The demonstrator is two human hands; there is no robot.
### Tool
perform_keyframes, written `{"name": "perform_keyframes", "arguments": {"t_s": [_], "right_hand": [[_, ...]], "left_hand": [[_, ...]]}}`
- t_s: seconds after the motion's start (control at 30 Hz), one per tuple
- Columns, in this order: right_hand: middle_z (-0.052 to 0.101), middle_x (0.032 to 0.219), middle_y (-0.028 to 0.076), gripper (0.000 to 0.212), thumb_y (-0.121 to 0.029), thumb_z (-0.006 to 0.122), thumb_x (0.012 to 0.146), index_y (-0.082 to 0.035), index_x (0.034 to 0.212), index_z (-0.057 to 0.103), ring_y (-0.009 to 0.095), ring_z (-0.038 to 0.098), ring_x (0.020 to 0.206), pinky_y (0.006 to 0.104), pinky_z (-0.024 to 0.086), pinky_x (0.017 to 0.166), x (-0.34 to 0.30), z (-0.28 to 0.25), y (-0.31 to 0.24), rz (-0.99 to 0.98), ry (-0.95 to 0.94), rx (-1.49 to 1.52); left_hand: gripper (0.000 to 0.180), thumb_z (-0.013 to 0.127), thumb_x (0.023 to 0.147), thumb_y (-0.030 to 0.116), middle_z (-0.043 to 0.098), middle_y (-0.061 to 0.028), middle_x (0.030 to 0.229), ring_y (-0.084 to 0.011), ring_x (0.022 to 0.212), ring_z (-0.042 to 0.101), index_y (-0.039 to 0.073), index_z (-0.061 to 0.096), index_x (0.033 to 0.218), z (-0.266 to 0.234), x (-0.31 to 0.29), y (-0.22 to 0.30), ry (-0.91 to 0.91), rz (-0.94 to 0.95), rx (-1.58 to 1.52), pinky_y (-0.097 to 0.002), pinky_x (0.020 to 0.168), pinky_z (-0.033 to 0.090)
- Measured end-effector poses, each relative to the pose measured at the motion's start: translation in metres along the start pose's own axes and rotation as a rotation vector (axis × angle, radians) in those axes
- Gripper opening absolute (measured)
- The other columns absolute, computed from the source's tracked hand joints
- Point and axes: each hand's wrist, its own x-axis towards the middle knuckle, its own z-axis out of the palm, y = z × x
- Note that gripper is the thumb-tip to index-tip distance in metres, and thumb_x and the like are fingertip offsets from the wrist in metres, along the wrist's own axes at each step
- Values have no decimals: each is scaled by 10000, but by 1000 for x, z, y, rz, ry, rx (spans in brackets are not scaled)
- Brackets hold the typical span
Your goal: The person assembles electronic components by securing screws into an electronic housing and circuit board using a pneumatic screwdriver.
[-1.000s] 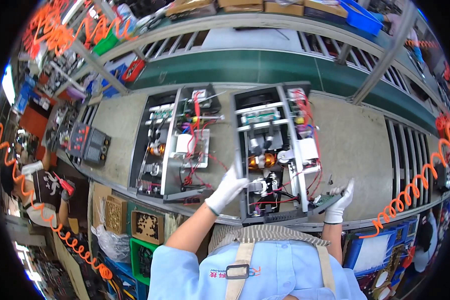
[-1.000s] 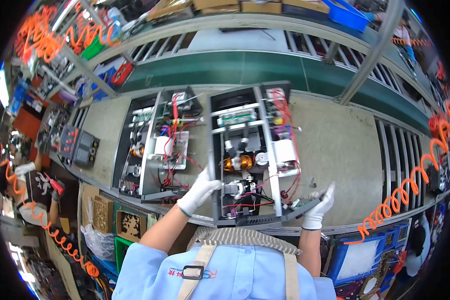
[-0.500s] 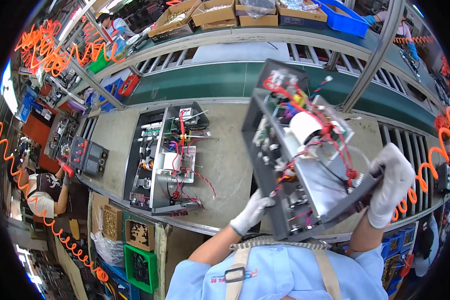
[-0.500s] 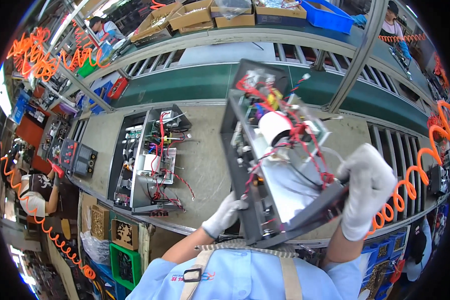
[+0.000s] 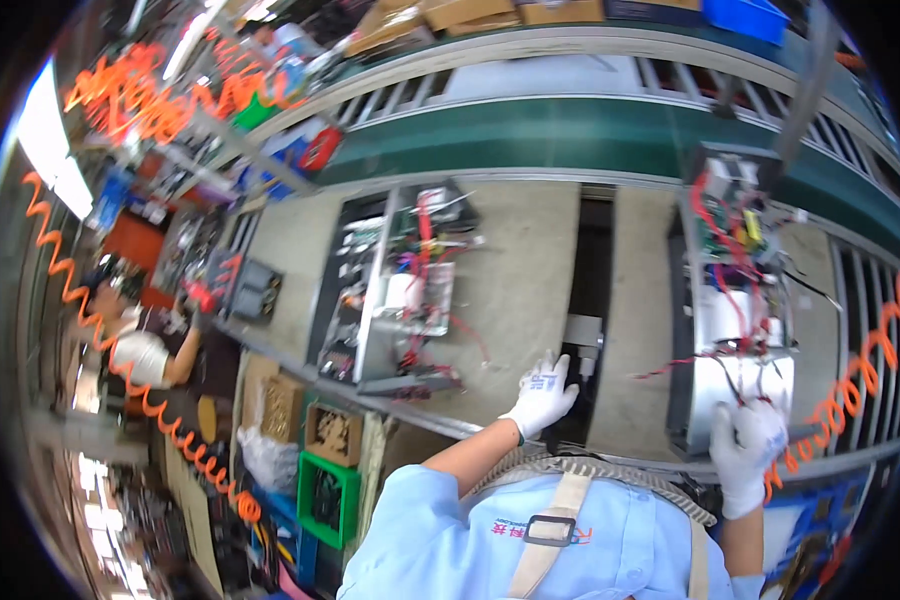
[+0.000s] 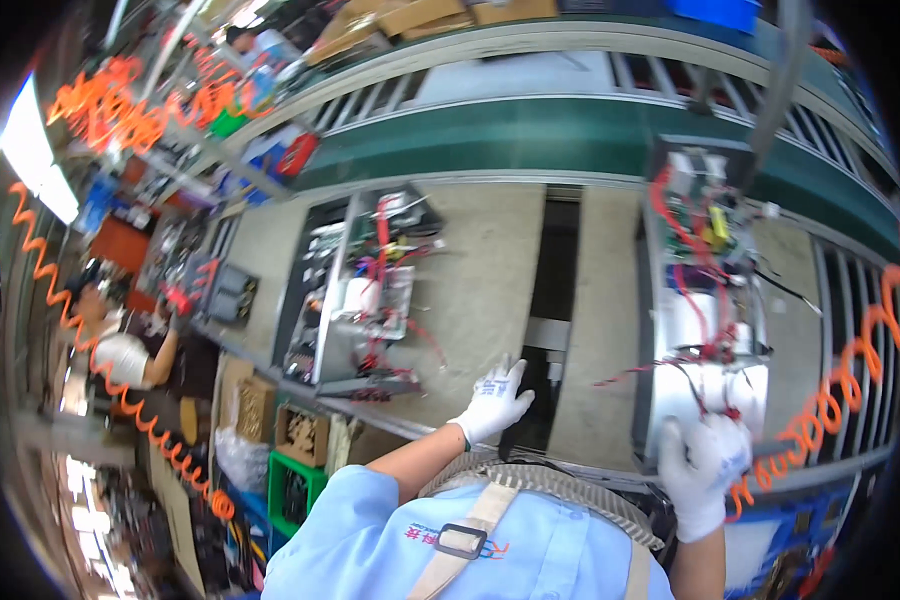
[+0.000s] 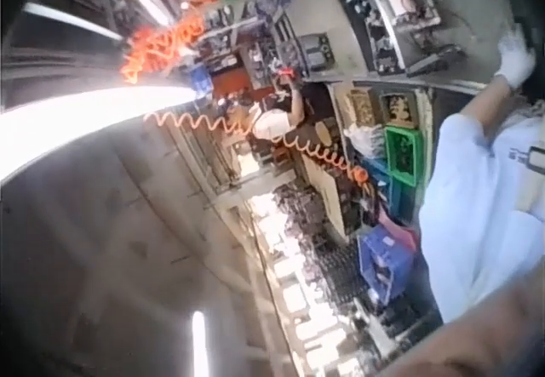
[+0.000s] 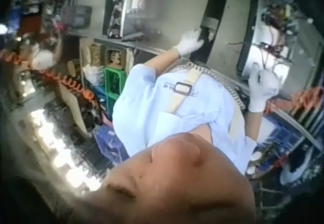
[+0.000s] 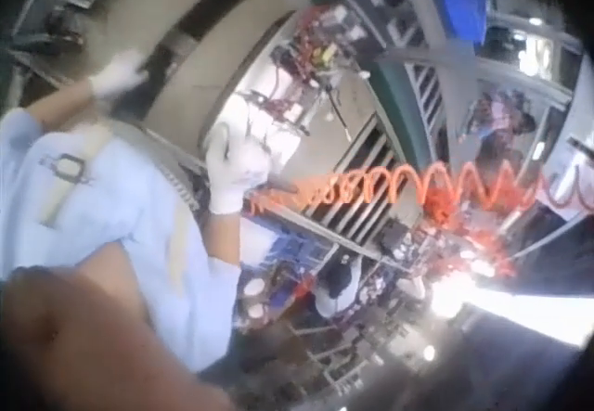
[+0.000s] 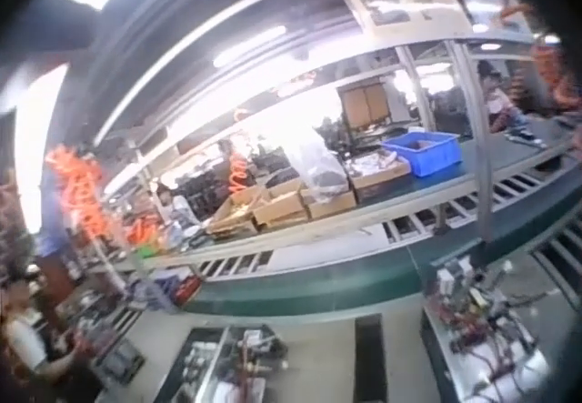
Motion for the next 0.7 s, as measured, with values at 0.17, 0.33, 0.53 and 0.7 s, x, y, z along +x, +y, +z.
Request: {"name": "perform_keyframes", "arguments": {"t_s": [0.17,0.33,0.53,0.7], "right_hand": [[373,584,98,320,-5,629,806,-48,597,390,275,391,557,390,299,562,-7,7,17,51,41,-29],[363,569,94,317,-9,613,837,-33,606,397,259,380,548,391,289,558,-7,16,22,6,12,-17],[339,571,72,308,-14,584,885,6,636,404,194,338,534,356,258,526,-20,27,34,75,77,-61],[348,601,85,305,-66,553,925,13,655,435,203,326,550,362,263,535,-24,29,38,109,151,-54]], "left_hand": [[808,583,809,428,244,-301,1470,-462,1345,287,10,273,1427,16,-69,-88,-105,-342,49,-574,1051,290],[690,552,845,444,316,-236,1462,-434,1328,325,52,377,1386,19,-84,-113,-19,-234,-59,-520,1060,291],[518,692,707,229,526,-167,1202,-328,1125,487,57,523,1165,-133,-109,-82,432,118,320,-467,963,364],[544,758,671,421,558,-142,1045,-314,989,529,74,574,1049,-192,-131,-154,387,-40,248,-428,840,412]]}}
